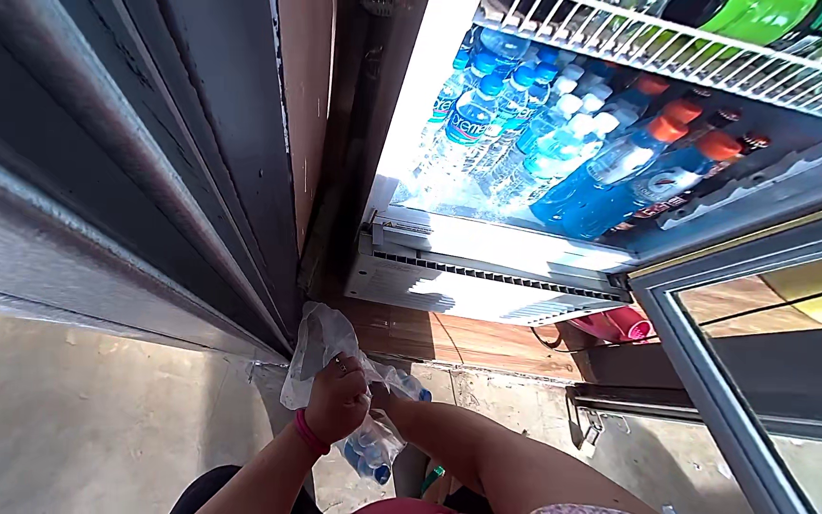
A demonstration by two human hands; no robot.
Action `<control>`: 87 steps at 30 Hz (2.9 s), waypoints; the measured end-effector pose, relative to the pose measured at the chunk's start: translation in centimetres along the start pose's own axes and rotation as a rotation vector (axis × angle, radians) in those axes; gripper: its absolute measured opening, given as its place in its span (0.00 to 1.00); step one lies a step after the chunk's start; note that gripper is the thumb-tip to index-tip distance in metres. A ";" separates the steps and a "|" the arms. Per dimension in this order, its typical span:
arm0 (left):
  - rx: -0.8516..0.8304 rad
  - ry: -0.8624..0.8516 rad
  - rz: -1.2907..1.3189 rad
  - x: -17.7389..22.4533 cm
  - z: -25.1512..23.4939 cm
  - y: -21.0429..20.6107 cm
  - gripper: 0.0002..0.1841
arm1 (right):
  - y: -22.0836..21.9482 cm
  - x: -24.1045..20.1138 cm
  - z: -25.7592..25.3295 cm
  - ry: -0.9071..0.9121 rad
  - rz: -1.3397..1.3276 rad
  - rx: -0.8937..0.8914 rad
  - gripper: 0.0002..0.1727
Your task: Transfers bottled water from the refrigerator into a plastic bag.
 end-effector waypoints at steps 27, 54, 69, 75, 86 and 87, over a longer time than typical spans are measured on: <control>0.055 0.142 -0.036 -1.1 -0.4 1.0 0.08 | 28.1 -16.4 25.5 0.152 0.193 0.526 0.21; 0.048 0.093 -0.100 -0.3 -0.1 0.6 0.07 | 43.4 -20.7 15.7 0.452 0.204 1.291 0.38; 0.046 0.158 0.004 -0.1 -0.3 0.0 0.07 | 5.2 -8.5 8.6 0.217 -0.182 -0.004 0.20; -0.015 0.028 0.044 0.8 0.1 -0.9 0.08 | 4.0 -7.2 4.0 -0.035 0.308 -0.318 0.30; 0.079 0.115 0.007 0.6 0.0 -0.1 0.08 | 1.2 -8.3 5.4 0.270 0.200 -0.529 0.25; 0.087 0.122 0.006 0.6 -0.1 -0.1 0.08 | 1.1 -8.8 5.4 0.254 0.156 -0.533 0.25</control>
Point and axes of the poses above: each hand's wrist, its own z-axis away from the middle knuckle, its own y-axis out of the back of the hand, x = y × z, the point moved 3 cm from there along -z, towards the middle knuckle, and after that the axes turned 7 degrees about -x, right-handed, at the moved point
